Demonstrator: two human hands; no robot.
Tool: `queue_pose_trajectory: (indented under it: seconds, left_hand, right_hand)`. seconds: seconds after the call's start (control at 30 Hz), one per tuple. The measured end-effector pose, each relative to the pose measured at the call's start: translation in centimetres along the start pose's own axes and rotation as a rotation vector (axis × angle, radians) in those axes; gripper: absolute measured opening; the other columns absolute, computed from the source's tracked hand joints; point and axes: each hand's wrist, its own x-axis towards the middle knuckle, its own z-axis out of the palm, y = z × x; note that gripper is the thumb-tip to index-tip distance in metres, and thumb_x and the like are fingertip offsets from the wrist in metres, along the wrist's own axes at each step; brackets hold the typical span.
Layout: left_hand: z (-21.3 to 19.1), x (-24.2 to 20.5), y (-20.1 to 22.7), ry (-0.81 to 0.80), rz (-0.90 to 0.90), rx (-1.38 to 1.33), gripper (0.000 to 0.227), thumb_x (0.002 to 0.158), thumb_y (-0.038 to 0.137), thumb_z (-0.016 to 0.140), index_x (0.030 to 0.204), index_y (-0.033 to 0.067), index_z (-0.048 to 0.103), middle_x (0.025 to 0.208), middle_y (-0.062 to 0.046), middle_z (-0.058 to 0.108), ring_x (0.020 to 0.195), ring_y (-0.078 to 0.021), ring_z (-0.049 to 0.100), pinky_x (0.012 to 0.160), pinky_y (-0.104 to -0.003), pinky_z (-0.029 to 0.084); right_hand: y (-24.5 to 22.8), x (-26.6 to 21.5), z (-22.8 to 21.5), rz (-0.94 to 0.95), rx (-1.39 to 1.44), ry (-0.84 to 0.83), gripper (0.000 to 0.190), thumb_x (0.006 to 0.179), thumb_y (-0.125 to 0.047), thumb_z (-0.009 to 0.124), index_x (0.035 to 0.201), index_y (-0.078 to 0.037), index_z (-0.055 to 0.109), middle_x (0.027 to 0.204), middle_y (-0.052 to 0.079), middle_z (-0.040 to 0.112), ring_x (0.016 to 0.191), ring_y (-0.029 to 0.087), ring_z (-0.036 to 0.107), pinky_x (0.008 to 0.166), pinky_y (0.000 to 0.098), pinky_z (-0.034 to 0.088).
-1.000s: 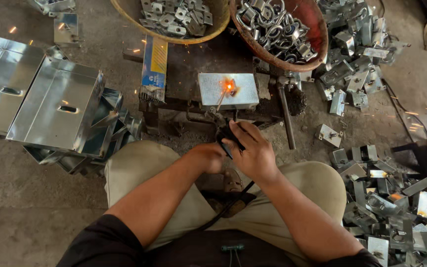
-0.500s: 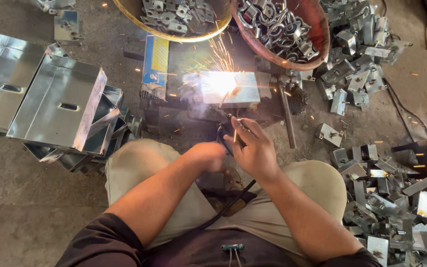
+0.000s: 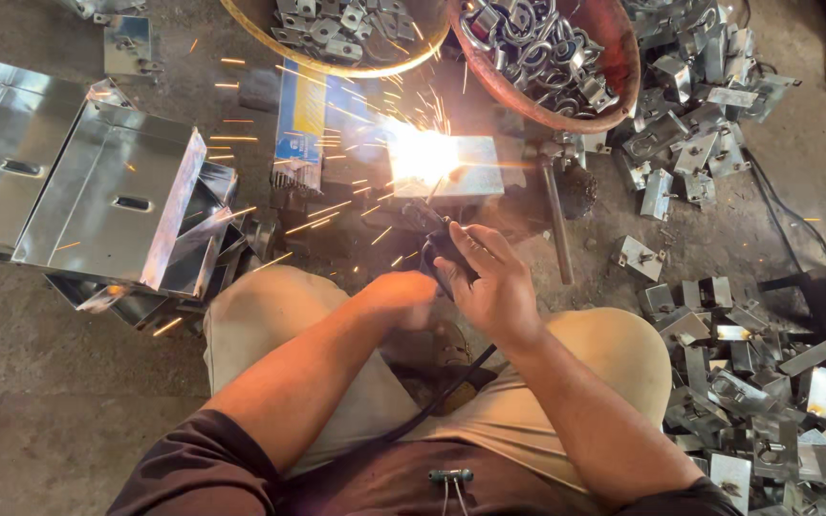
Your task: The person sits on the floor and welds small metal brackets and eye bolts onto rectangular metal plates using a handheld welding torch. They pick up parts from nearby bowls, position them on the plate, and weld them in place, repeating the process for multiple units.
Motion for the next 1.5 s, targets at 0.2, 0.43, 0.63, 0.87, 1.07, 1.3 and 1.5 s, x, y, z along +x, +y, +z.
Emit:
queue_pose_trajectory:
  seconds: [0.2,0.43,0.63,0.87,1.07,1.3,1.5]
  left_hand:
    - [-1.2,-0.8,0.6,-0.07,-0.052,0.001,0.052,0.081,0.051,0.077,0.11,0.0079,0.076,0.109,-0.017,0.074,0.105,-0.0366,0.07,0.087,-0.046,0.057]
    - [0.8,0.9,-1.2,-0.021,-0.031,-0.011,0.032,0.077,0.012,0.067,0.106,0.0063,0.076,0.109,-0.018,0.075,0.104,-0.0377,0.071,0.086,-0.045,0.058]
    - [-1.3,-0.8,-0.1,0.233,0.085,-0.156,0.068,0.071,0.032,0.087,0.13,0.0081,0.063,0.117,-0.02,0.068,0.106,-0.0443,0.065,0.083,-0.049,0.054]
    - [-9.2,-4.0,-2.4,0.678,-0.08,-0.129,0.062,0.087,0.053,0.082,0.13,0.0131,0.064,0.129,-0.015,0.067,0.13,-0.0354,0.058,0.111,-0.043,0.048]
    - [-13.7,-2.3,-5.4,0.526,-0.341,0.06,0.138,0.06,0.051,0.097,0.16,0.0315,0.003,0.167,-0.013,0.016,0.149,-0.0449,0.011,0.112,-0.064,0.022]
    - [-14.7,-0.8,-9.5,0.491,-0.227,0.138,0.139,0.06,0.047,0.095,0.163,0.0306,0.003,0.159,-0.014,0.034,0.153,-0.0373,0.021,0.122,-0.056,0.017]
    - [-15.3,-2.2,-10.8,0.489,-0.258,0.114,0.134,0.06,0.044,0.094,0.163,0.029,0.01,0.157,-0.008,0.041,0.152,-0.0397,0.025,0.122,-0.056,0.02]
  right_hand:
    - [0.2,0.0,-0.2,0.033,-0.068,-0.053,0.049,0.088,-0.018,0.084,0.132,-0.003,0.067,0.117,0.019,0.067,0.099,0.032,0.07,0.078,0.0374,0.059]
    - [0.3,0.1,-0.1,-0.053,-0.088,0.037,0.049,0.089,-0.019,0.084,0.132,-0.005,0.068,0.117,0.016,0.068,0.102,0.03,0.07,0.083,0.0389,0.059]
    - [2.8,0.0,-2.3,0.211,0.071,0.281,0.037,0.092,-0.024,0.083,0.119,-0.002,0.07,0.102,0.011,0.071,0.083,0.022,0.066,0.071,0.0332,0.055]
    - [11.4,-0.5,-7.1,0.7,0.844,0.657,0.03,0.105,-0.028,0.064,0.119,-0.002,0.066,0.093,0.006,0.071,0.069,0.017,0.069,0.058,0.0337,0.06]
    - [15.6,-2.3,-6.3,0.835,0.683,0.53,0.037,0.095,-0.031,0.077,0.116,-0.003,0.066,0.082,0.002,0.064,0.059,0.013,0.059,0.049,0.0293,0.049]
    - [16.5,-2.8,-5.1,0.745,0.17,0.31,0.042,0.088,-0.028,0.086,0.117,-0.003,0.067,0.081,0.004,0.065,0.066,0.009,0.056,0.06,0.0284,0.047]
    - [16.9,-2.3,-4.4,0.645,0.066,0.255,0.043,0.085,-0.029,0.086,0.116,-0.004,0.069,0.086,0.005,0.069,0.076,0.012,0.062,0.074,0.0297,0.052]
